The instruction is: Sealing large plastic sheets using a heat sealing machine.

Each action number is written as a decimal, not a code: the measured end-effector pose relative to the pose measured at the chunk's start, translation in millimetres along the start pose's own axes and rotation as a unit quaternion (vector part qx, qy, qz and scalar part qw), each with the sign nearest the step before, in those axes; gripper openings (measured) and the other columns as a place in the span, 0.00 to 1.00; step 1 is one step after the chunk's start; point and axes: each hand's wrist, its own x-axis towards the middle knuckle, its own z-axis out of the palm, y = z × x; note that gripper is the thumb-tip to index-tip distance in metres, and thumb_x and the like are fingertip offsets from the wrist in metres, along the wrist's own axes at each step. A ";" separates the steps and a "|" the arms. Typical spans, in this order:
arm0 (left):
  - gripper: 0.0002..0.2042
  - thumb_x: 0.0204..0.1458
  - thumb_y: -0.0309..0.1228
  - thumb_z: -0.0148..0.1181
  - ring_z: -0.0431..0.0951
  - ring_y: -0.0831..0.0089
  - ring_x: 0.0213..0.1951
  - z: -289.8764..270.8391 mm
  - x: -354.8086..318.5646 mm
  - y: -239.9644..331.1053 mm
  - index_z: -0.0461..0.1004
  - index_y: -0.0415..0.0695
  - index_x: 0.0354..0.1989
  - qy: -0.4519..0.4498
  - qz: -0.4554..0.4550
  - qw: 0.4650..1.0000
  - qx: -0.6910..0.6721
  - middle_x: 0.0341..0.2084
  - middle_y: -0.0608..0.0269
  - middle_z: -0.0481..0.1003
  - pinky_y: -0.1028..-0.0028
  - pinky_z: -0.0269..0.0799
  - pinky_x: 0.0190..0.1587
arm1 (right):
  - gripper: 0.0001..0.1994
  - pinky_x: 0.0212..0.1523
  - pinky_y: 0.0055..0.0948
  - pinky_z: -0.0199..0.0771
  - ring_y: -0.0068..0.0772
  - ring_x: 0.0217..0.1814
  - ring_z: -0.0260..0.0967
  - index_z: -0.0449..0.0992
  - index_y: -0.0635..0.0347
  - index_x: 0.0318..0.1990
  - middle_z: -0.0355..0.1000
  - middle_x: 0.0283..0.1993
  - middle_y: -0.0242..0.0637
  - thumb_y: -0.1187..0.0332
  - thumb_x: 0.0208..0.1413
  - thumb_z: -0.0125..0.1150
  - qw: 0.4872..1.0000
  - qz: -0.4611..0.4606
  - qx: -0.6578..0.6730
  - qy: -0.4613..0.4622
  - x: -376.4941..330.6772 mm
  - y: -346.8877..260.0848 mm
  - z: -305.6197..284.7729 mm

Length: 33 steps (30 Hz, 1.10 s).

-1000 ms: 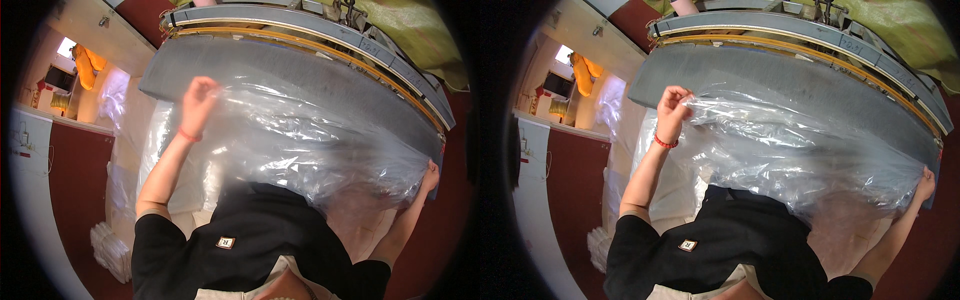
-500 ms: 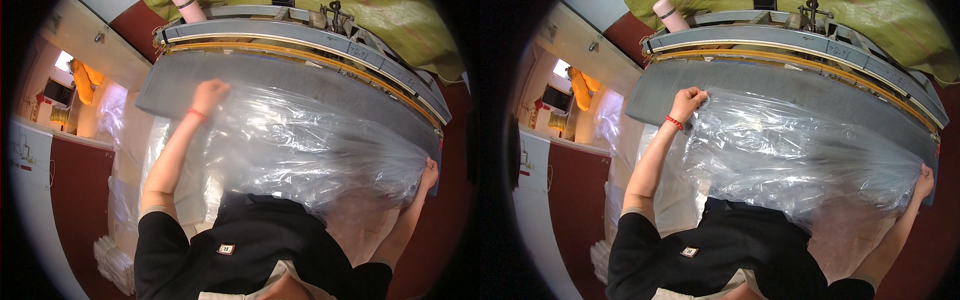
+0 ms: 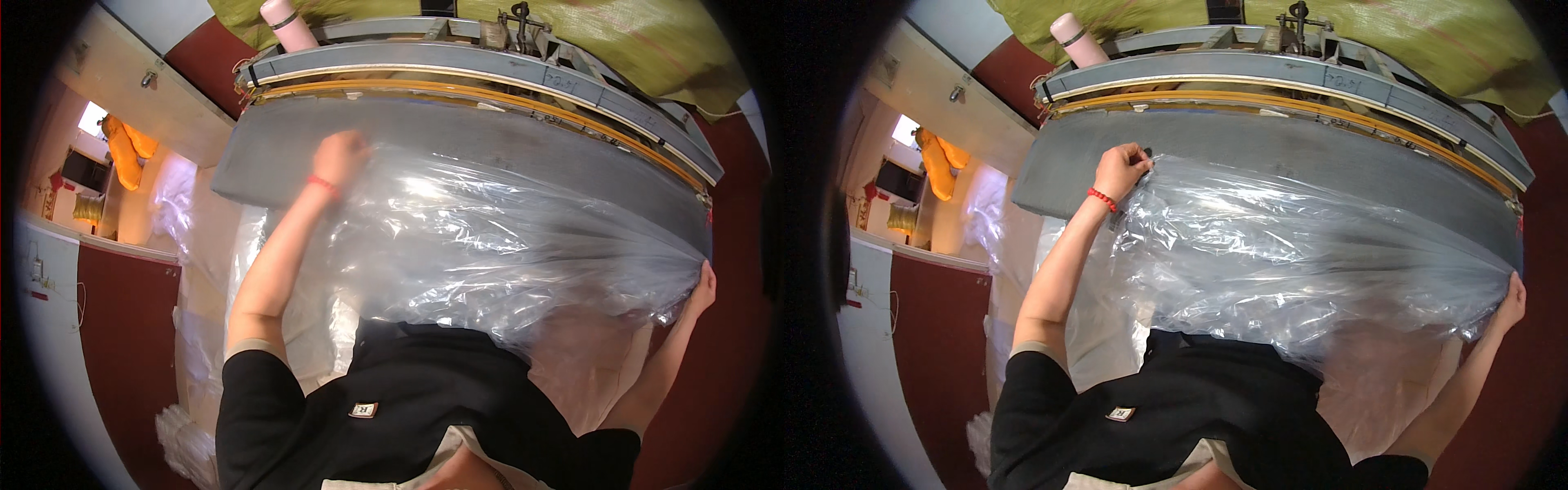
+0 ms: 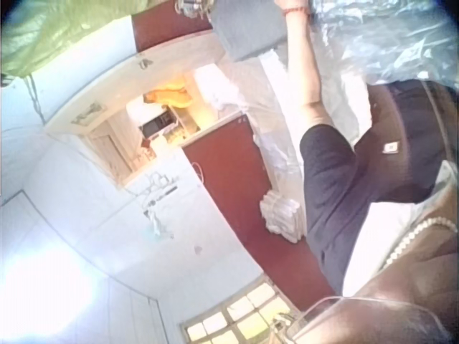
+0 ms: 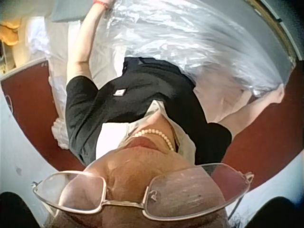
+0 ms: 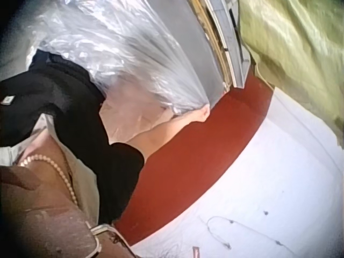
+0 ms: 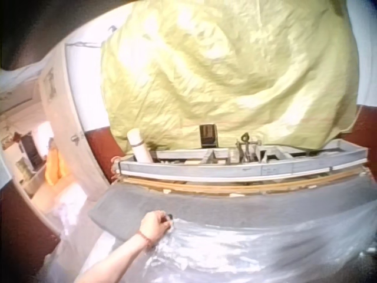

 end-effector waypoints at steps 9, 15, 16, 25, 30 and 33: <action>0.07 0.49 0.31 0.47 0.63 0.79 0.23 -28.2 37.6 16.0 0.65 0.39 0.27 0.287 -0.042 0.861 -0.417 0.19 0.67 0.64 0.77 0.62 0.26 | 0.14 0.34 0.19 0.63 0.21 0.30 0.64 0.72 0.62 0.35 0.69 0.30 0.31 0.60 0.51 0.54 0.997 -0.012 -0.058 0.049 30.4 -37.7 73.3; 0.04 0.49 0.27 0.48 0.60 0.83 0.20 3.7 97.5 -36.2 0.63 0.41 0.28 0.384 0.038 0.860 -0.334 0.17 0.73 0.61 0.82 0.59 0.24 | 0.10 0.31 0.20 0.63 0.20 0.27 0.63 0.71 0.61 0.29 0.68 0.24 0.30 0.63 0.50 0.54 0.991 -0.109 -0.078 0.005 32.2 -10.8 178.5; 0.03 0.49 0.27 0.49 0.60 0.84 0.19 10.2 103.7 -41.7 0.63 0.42 0.27 0.328 -0.003 0.860 -0.391 0.17 0.73 0.61 0.83 0.59 0.24 | 0.10 0.31 0.20 0.63 0.20 0.27 0.63 0.71 0.61 0.29 0.68 0.24 0.30 0.63 0.50 0.54 0.991 -0.109 -0.080 0.012 33.1 -13.5 189.0; 0.08 0.44 0.26 0.57 0.64 0.83 0.24 33.9 134.5 -72.2 0.64 0.43 0.20 0.296 -0.055 0.836 -0.459 0.20 0.69 0.68 0.83 0.61 0.29 | 0.12 0.31 0.17 0.62 0.17 0.25 0.60 0.69 0.64 0.26 0.67 0.23 0.29 0.64 0.44 0.61 0.998 -0.060 -0.016 0.034 48.1 -8.4 212.6; 0.12 0.43 0.32 0.58 0.58 0.85 0.17 26.3 135.0 -66.4 0.61 0.46 0.16 0.357 -0.092 0.852 -0.372 0.14 0.75 0.62 0.84 0.54 0.21 | 0.09 0.25 0.15 0.56 0.14 0.22 0.54 0.67 0.60 0.22 0.61 0.20 0.23 0.65 0.45 0.57 0.990 -0.120 -0.051 0.055 55.1 -13.9 206.5; 0.11 0.44 0.32 0.56 0.56 0.85 0.14 19.2 131.2 -80.1 0.61 0.47 0.16 0.343 -0.070 0.828 -0.438 0.12 0.75 0.60 0.83 0.51 0.18 | 0.08 0.26 0.15 0.55 0.14 0.23 0.53 0.67 0.60 0.21 0.61 0.20 0.23 0.66 0.46 0.55 0.996 -0.051 0.063 0.022 45.8 -25.1 212.3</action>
